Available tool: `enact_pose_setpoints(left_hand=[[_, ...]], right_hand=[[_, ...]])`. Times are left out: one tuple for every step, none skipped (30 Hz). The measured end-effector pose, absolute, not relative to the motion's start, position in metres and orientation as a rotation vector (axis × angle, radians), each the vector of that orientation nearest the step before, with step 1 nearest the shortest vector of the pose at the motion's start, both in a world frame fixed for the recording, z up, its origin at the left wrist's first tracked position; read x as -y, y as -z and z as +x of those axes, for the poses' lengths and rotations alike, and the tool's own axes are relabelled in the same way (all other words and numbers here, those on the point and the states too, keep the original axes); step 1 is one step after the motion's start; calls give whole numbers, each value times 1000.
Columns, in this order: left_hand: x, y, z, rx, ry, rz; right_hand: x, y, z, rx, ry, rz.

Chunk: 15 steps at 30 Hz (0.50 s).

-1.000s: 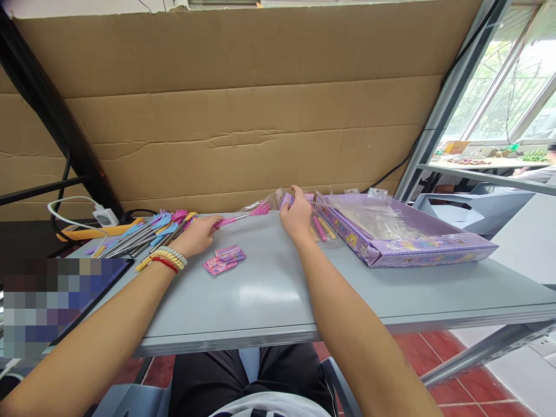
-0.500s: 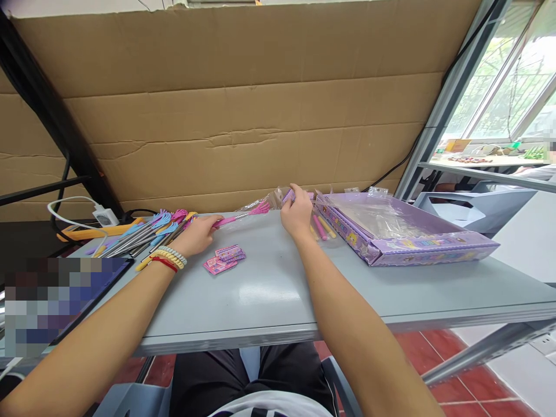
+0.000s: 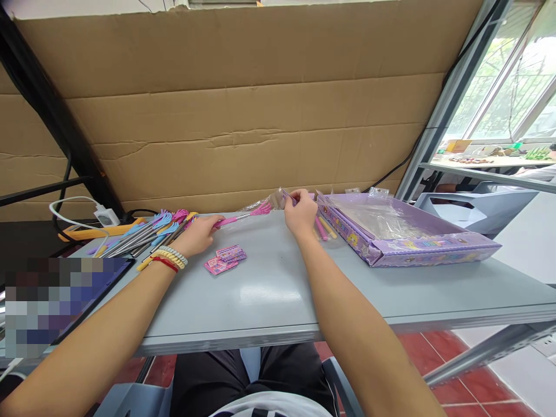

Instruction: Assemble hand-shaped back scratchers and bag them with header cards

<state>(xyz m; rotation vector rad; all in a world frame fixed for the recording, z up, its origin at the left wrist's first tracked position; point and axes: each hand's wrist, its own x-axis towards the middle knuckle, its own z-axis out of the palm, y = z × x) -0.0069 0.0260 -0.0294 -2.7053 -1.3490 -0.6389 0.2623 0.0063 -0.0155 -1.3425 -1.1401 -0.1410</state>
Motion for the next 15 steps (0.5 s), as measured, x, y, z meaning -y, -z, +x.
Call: enact_pose_setpoints(left_hand=[[-26,29,-7,1350,640,-2705],[-26,29,-7,1350,642,-2704],[-26,29,-7,1348,647,-2703],[-26,29,-7,1345,653,-2704],[-26,28,-7,1339,661,-2706],[-26,28,-7,1331,667,-2709],[-26,29,-7,1325,671,-2711],[-26,29,-7,1321,674,-2712],[-26,29,-7,1318,676,-2712],[-26,29,-7,1318,678,-2710],[-27,29,-8,1320,679,-2707],[-27,30,-8,1321,679,-2704],[-27,30,-8,1323,679,-2701],[-27,30,-8,1325,678,-2699],[-27,30,-8,1326,677,-2698]], right_hand=[[-7,15,263,1121,140,-1344],[-7,14,264,1098,150,-1349],[-7,13,265,1077,161,-1357],[-6,12,266,1058,169,-1368],[-6,12,266,1044,166,-1379],[-6,11,267,1037,151,-1389],[-5,11,267,1038,129,-1395],[-5,12,267,1045,107,-1396],[-5,12,267,1055,93,-1392],[-5,13,267,1067,86,-1386],[-6,13,266,1080,79,-1383],[-6,14,266,1092,72,-1385],[-7,15,266,1103,61,-1395],[-8,16,267,1111,48,-1411],[-9,17,267,1116,34,-1429]])
